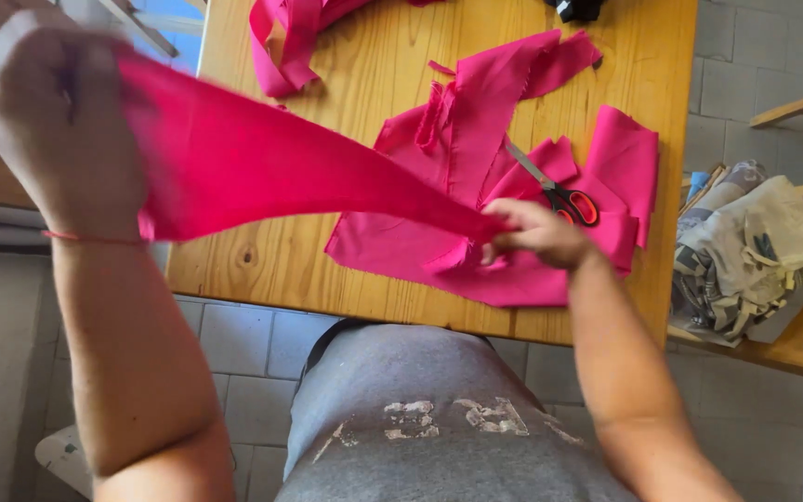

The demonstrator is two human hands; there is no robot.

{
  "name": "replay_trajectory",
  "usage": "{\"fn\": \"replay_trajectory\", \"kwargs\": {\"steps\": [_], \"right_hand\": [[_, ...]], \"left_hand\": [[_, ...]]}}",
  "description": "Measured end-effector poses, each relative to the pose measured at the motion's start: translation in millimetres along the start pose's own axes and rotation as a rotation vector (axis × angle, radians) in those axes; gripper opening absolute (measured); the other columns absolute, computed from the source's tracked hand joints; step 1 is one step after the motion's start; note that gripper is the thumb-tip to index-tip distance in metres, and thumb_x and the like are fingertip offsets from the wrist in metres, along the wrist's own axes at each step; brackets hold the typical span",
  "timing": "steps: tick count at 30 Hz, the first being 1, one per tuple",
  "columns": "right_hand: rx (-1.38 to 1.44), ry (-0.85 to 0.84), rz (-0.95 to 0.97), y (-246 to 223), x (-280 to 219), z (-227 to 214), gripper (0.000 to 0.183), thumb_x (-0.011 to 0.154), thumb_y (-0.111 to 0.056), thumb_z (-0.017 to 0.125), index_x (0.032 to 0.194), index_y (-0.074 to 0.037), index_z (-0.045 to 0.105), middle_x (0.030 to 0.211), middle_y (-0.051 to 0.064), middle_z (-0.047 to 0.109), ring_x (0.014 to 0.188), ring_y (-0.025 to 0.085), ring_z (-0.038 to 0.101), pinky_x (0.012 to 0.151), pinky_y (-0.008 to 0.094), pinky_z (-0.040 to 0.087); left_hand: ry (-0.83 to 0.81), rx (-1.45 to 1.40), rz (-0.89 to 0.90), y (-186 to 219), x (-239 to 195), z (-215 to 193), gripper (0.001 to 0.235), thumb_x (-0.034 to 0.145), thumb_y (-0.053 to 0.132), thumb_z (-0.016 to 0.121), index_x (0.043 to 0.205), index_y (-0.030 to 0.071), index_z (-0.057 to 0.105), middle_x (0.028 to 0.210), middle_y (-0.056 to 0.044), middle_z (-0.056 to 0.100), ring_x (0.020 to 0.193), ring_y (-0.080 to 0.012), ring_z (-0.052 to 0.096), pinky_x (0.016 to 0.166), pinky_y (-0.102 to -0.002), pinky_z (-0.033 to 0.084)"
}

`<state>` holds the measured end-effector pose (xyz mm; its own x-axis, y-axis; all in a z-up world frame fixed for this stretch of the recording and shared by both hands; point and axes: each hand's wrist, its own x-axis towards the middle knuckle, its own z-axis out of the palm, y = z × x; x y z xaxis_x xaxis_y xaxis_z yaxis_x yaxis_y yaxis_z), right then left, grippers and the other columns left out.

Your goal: Cutting out patterns from pink fabric using scissors on a wooden table

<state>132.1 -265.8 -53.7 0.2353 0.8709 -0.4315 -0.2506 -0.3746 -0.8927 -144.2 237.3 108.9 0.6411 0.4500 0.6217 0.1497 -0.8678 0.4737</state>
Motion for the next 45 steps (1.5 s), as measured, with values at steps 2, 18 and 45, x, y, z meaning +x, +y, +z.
{"fn": "replay_trajectory", "kwargs": {"steps": [2, 18, 45], "right_hand": [[0.081, 0.010, -0.066, 9, -23, -38, 0.034, 0.114, -0.017, 0.077, 0.142, 0.003, 0.073, 0.099, 0.018, 0.089, 0.089, 0.029, 0.089, 0.079, 0.036, 0.073], [-0.900, 0.404, -0.136, -84, -39, -4, 0.014, 0.098, -0.022, 0.098, 0.112, -0.023, 0.095, 0.102, 0.004, 0.089, 0.109, 0.027, 0.086, 0.099, 0.046, 0.067], [-1.098, 0.867, 0.668, 146, -1, -132, 0.053, 0.103, -0.031, 0.092, 0.147, -0.010, 0.071, 0.142, 0.021, 0.077, 0.141, 0.047, 0.075, 0.118, 0.061, 0.062]], "left_hand": [[0.008, 0.006, 0.137, -40, -41, 23, 0.025, 0.121, -0.018, 0.069, 0.124, -0.011, 0.093, 0.113, -0.021, 0.082, 0.102, -0.0361, 0.076, 0.090, -0.050, 0.057], [-0.892, -0.330, 0.133, 124, -137, 288, 0.079, 0.094, 0.033, 0.099, 0.166, 0.028, 0.068, 0.163, -0.003, 0.075, 0.165, -0.0365, 0.058, 0.133, -0.061, 0.047], [-1.317, 0.110, -0.239, 1, -205, 344, 0.044, 0.078, 0.058, 0.099, 0.114, 0.034, 0.092, 0.114, -0.004, 0.090, 0.123, -0.0333, 0.085, 0.107, -0.051, 0.069]]}}
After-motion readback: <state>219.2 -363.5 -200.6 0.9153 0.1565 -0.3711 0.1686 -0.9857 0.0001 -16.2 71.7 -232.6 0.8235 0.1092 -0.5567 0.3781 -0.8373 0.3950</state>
